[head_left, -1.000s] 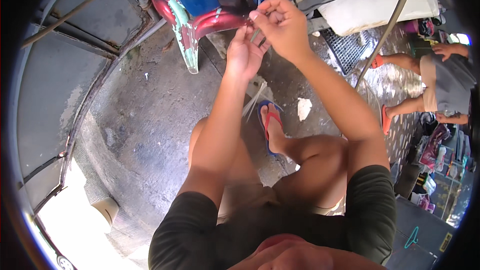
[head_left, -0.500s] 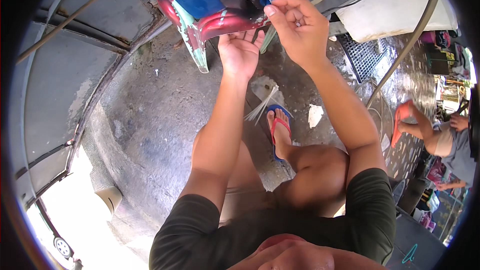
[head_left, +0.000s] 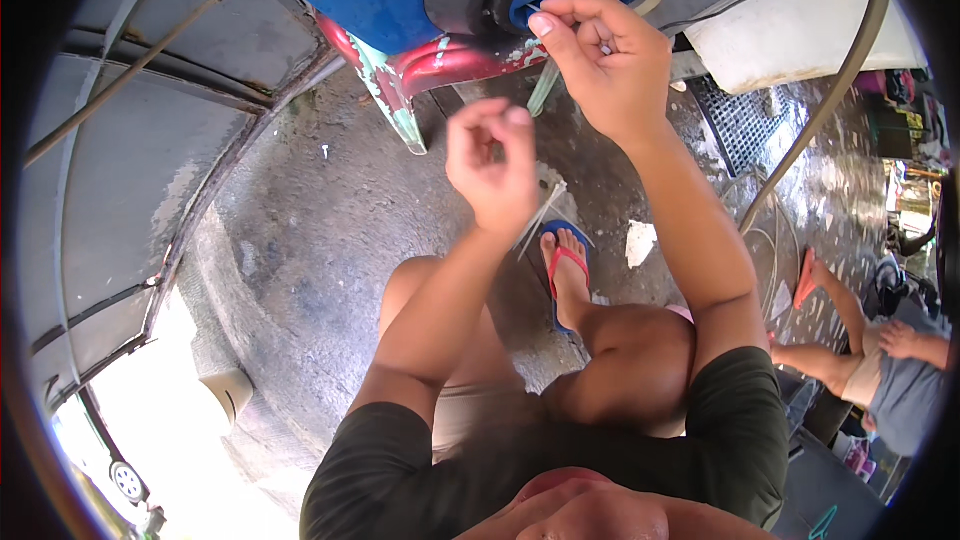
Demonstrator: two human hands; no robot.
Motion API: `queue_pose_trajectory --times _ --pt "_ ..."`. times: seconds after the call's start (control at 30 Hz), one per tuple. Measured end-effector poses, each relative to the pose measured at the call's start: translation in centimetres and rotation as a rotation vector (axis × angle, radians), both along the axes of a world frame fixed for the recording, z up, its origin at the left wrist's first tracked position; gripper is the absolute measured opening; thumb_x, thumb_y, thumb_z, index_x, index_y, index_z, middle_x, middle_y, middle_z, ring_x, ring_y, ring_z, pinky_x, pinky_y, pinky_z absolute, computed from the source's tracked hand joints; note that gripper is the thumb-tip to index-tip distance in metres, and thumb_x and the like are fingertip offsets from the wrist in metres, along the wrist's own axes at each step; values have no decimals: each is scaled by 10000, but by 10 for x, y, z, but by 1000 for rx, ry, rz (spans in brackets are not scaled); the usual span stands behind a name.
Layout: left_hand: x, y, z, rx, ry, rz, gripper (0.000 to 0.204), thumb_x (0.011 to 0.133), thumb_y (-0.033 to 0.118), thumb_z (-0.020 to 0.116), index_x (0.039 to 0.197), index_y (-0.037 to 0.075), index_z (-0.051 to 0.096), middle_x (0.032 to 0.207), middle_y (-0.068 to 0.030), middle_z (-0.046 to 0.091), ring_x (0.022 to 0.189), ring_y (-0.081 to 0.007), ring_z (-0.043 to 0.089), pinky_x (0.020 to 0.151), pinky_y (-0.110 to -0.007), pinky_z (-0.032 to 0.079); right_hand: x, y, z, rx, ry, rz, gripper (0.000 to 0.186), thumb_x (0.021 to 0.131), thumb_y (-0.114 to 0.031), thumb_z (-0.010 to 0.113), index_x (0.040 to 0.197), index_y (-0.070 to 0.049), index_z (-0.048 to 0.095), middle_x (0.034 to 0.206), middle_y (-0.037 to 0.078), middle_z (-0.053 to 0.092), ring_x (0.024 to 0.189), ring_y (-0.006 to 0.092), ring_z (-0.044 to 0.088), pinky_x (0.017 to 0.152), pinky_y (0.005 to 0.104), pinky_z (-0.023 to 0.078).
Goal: The person handles a pressure washer, checks a hose connection, and secures a component near the wheel using zip ties.
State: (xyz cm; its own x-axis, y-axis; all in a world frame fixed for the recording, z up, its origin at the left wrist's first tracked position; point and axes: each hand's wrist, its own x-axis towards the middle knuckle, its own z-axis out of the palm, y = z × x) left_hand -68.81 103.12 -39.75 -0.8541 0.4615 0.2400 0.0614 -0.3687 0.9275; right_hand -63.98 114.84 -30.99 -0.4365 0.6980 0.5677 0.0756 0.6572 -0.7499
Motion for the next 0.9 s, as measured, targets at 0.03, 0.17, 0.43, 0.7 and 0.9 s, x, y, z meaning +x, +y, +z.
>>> queue_pose_trajectory --times 0.03,0.17,0.43,0.7,0.9 --pt "-7 4 12 0 13 5 277 921 160 704 1155 41 615 818 -11 604 727 -84 560 639 -221 444 0 3 4 0 13 5 142 823 -124 801 912 -39 730 639 13 655 472 36 444 484 212 390" --pt "-58 34 61 -89 600 22 206 848 24 746 1051 39 717 594 35 496 532 -32 427 498 -209 360 0 2 7 53 -40 17 136 809 -103 797 918 -49 737 697 14 684 472 35 442 467 224 372" --pt "-70 45 66 -112 865 57 146 820 59 756 962 94 759 695 -67 666 555 -209 632 512 -319 506 7 8 6 -60 -39 59 100 837 -98 778 918 -48 749 455 -56 446 447 -4 406 459 210 342" --pt "-71 46 56 -103 864 -20 158 819 52 760 973 86 763 756 -84 712 608 -216 677 546 -310 531 33 17 3 -531 292 382 280 867 -13 614 1144 2 657 892 99 691 667 68 522 606 229 400" --pt "-64 44 60 -133 780 -42 129 887 88 740 1010 50 751 819 -99 751 677 -162 725 615 -263 551 75 29 -12 -1011 774 600 451 700 105 454 1104 -56 573 1117 214 665 824 187 503 809 347 418"
